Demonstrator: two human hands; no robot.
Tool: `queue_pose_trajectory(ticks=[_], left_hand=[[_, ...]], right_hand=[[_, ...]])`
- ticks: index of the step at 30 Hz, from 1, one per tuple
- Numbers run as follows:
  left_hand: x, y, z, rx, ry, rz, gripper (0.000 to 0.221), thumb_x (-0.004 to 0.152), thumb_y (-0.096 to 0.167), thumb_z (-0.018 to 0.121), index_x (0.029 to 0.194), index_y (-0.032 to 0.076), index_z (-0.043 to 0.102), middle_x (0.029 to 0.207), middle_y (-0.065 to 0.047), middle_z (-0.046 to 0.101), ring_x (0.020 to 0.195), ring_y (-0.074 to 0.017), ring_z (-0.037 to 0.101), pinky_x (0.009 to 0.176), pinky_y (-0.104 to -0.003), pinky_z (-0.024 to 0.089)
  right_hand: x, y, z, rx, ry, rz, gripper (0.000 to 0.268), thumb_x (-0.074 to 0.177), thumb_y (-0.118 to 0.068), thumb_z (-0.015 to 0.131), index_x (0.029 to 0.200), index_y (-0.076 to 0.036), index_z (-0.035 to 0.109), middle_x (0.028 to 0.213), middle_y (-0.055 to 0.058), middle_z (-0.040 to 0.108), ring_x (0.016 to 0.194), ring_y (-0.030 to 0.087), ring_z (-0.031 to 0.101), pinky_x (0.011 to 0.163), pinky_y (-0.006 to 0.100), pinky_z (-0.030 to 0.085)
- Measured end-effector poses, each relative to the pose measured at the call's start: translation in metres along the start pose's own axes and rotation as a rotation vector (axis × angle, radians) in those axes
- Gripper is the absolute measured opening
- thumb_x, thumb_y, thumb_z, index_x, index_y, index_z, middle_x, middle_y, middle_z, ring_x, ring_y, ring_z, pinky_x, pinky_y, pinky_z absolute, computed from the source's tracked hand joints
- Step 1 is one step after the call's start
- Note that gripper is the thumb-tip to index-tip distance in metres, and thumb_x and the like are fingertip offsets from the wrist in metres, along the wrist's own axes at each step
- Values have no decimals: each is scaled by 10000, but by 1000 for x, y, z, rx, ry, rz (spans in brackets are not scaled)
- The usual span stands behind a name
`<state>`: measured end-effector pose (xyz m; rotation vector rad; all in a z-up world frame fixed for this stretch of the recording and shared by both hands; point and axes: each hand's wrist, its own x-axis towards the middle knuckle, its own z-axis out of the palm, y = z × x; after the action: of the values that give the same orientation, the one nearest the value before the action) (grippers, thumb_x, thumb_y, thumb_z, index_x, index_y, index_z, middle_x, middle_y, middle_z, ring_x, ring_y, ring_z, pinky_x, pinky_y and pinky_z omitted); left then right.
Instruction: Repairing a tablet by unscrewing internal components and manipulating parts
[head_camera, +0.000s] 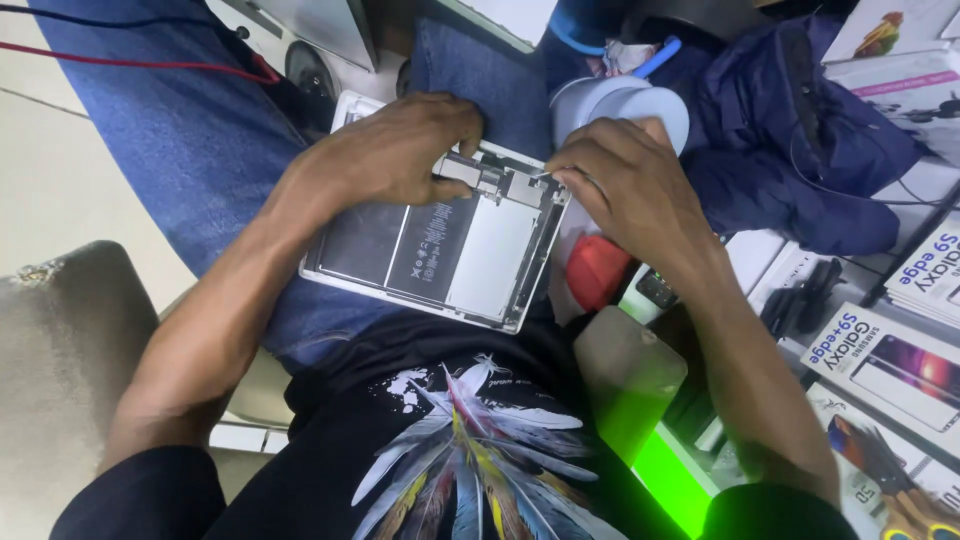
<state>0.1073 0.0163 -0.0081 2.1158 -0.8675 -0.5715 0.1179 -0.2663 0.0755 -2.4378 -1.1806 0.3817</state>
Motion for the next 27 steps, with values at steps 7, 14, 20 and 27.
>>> queue_pose_trajectory(ticks=[7, 14, 20, 27], left_hand=[[17, -7, -8, -60, -98, 2, 442, 809, 328, 866, 1050, 77, 594, 1116, -135, 658, 1040, -351, 617, 904, -502, 484], [30, -11, -12, 17, -151, 40, 429, 792, 346, 861, 917, 132, 510, 975, -99, 644, 978, -349, 613, 902, -466, 444], [34, -17, -9, 48, -156, 51, 453, 792, 391, 868, 922, 144, 510, 937, -94, 634, 958, -339, 599, 901, -459, 436], [35, -13, -10, 65, -165, 42, 442, 786, 378, 873, 924, 140, 527, 948, -84, 656, 998, -336, 592, 888, -463, 436]], right_hand=[[16, 29, -1, -94, -135, -237, 100, 1105, -193, 644, 1040, -130, 687, 969, 56, 636, 871, 260, 560, 926, 411, 311], [18, 11, 1, -437, -45, -258, 261, 1056, -104, 742, 845, -161, 599, 734, -27, 560, 738, 196, 520, 896, 357, 392], [18, 8, 6, -620, -24, -272, 292, 1021, -150, 751, 784, -192, 587, 708, -32, 533, 714, 187, 560, 856, 343, 431], [21, 8, 6, -648, -76, -279, 280, 1020, -162, 724, 788, -210, 576, 719, -53, 551, 722, 176, 566, 851, 337, 413]])
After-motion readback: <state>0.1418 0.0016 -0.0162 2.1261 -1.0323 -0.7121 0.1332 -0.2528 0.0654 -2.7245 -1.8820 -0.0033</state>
